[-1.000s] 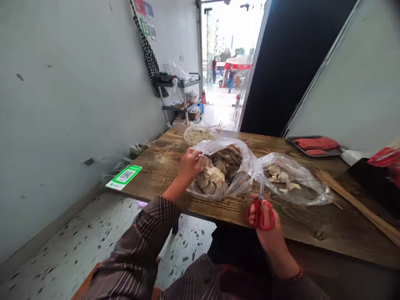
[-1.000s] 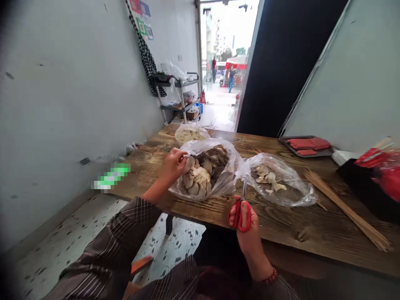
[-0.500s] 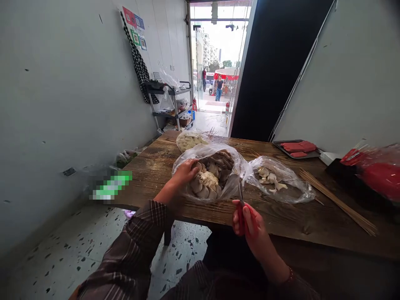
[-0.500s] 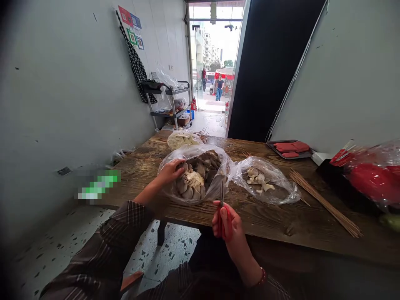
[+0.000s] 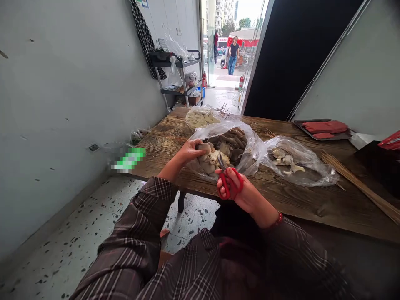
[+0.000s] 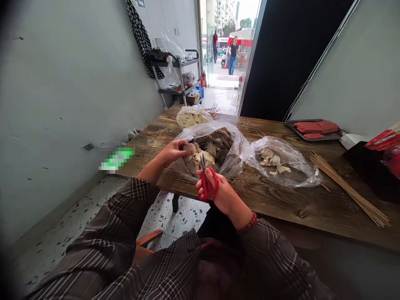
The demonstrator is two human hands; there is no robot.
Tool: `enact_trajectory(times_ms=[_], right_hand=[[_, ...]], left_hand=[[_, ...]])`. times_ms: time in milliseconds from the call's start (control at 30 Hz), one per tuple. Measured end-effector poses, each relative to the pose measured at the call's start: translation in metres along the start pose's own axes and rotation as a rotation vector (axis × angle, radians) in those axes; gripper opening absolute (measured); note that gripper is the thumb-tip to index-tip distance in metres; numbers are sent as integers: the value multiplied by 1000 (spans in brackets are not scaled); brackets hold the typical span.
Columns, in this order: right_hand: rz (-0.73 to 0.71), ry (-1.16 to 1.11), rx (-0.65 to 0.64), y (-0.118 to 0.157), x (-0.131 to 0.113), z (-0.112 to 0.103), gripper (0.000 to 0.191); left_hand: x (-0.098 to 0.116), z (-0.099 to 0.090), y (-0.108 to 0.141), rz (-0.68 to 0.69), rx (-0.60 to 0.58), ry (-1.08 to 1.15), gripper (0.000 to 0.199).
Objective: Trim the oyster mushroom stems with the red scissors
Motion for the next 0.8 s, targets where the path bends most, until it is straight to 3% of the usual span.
enact_trajectory(times_ms=[333,800], right_hand=[[131,-33,22,-23,20,12,42],[132,-153,58,-26,24,24,45]], left_hand=[[-7,-9,20,-76,88,222,35],[-2,-11,27,-64,137,192,33]])
Point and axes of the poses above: each hand's wrist, its own y-axis away from the middle knuckle, its own z-axis out of the palm, x = y × z, the point moved 10 cm from there along -y, towards the middle knuckle, and after that the axes turned 1 degree about -x, right-handed, at the moved point
